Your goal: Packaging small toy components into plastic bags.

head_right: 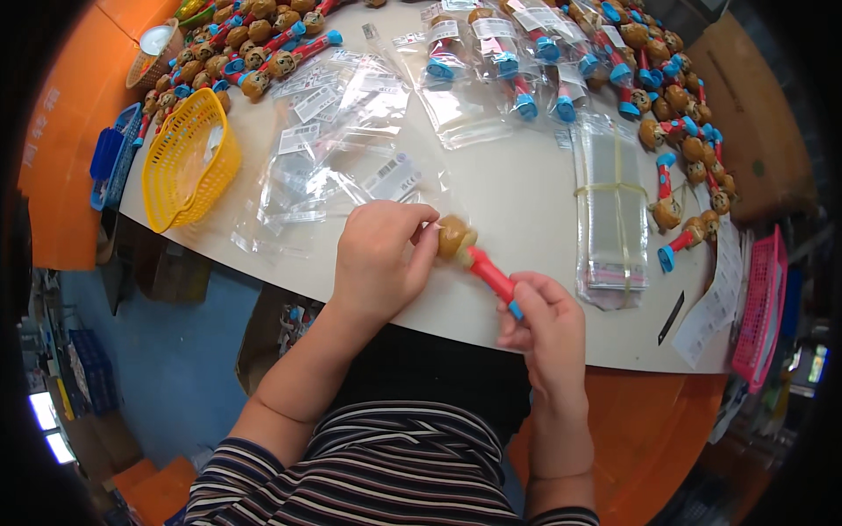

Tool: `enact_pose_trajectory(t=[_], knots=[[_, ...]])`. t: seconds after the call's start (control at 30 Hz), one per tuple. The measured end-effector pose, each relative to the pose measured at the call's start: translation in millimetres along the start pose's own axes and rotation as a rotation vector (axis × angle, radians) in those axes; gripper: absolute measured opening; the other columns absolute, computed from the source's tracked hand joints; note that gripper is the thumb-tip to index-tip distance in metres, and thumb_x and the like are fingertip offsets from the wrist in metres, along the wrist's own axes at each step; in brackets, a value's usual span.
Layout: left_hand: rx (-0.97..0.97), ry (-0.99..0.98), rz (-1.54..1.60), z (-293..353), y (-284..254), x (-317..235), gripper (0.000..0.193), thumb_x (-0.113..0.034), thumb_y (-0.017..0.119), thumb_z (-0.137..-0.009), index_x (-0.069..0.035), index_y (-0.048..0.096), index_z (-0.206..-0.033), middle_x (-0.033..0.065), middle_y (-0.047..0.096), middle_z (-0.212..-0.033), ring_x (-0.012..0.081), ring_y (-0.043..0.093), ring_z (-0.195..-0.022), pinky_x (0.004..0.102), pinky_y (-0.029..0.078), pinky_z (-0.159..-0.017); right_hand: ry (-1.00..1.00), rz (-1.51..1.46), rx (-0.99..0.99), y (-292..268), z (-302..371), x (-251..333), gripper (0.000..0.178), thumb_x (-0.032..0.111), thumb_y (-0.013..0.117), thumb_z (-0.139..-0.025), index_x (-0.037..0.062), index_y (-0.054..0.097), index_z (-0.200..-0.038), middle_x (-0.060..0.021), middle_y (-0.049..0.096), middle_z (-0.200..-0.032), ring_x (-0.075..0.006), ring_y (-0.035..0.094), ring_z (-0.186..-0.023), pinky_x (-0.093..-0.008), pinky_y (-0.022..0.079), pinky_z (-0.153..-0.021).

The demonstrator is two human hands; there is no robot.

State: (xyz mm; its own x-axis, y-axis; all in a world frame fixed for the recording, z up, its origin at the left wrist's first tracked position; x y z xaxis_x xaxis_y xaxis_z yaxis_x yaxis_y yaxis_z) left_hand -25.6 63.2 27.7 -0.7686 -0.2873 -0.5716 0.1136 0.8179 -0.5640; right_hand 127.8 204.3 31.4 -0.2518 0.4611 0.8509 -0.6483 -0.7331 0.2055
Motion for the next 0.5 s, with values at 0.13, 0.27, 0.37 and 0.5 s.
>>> enact_pose_trajectory(t=[0.13, 0.27, 0.37, 0.5], knots=[[0.025, 0.033, 0.009, -1, 3, -2, 0.01, -0.005, 0.071, -0.076, -0.007, 0.066, -0.085, 0.0061, 0.06, -0.072, 0.0264, 0.059, -0.069, 0.0381, 0.044, -0.068, 0.172, -0.468, 0.067, 5, -12, -30, 0.034, 0.026, 0.051, -0.101, -0.0046, 0.055, -0.117, -0.0095, 0.06, -0.085, -0.0091, 0.051, -0.055, -0.0208, 0.046, -0.043], [0.028, 0.119, -0.002, -3, 1, -2, 0.01, -0.007, 0.073, -0.076, -0.007, 0.066, -0.083, 0.0053, 0.057, -0.07, 0.0259, 0.056, -0.069, 0.0376, 0.043, -0.067, -0.012, -0.06, 0.161, 32, 0, -36, 0.032, 0.024, 0.049, -0.102, -0.0051, 0.054, -0.116, -0.0097, 0.06, -0.085, -0.0094, 0.052, -0.056, -0.0212, 0.046, -0.043], [0.024, 0.176, -0.009, -1, 3, -5, 0.01, -0.008, 0.074, -0.076, -0.007, 0.066, -0.082, 0.0047, 0.055, -0.07, 0.0251, 0.056, -0.069, 0.0374, 0.042, -0.067, -0.13, -0.005, 0.081, 36, -6, -33, 0.032, 0.024, 0.049, -0.102, -0.004, 0.054, -0.116, -0.0103, 0.061, -0.085, -0.0104, 0.054, -0.056, -0.0214, 0.048, -0.044], [-0.018, 0.123, 0.005, 3, 3, -6, 0.012, -0.007, 0.075, -0.074, -0.007, 0.067, -0.082, 0.0047, 0.057, -0.071, 0.0244, 0.056, -0.067, 0.037, 0.043, -0.066, 0.122, -0.623, 0.102, 20, -18, -34, 0.03, 0.027, 0.047, -0.103, -0.0001, 0.052, -0.116, -0.0122, 0.061, -0.088, -0.0137, 0.059, -0.058, -0.0237, 0.055, -0.051]])
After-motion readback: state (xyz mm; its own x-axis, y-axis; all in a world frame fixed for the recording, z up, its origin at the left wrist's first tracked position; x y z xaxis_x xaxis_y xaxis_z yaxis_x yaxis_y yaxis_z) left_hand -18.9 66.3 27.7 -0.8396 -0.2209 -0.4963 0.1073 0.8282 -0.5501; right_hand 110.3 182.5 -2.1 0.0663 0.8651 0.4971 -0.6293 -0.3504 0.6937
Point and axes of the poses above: each hand's wrist, its own z-axis away from the middle knuckle, its own y-axis out of the palm, x = y × z, the point moved 2 cm from there along -z, towards the middle knuckle
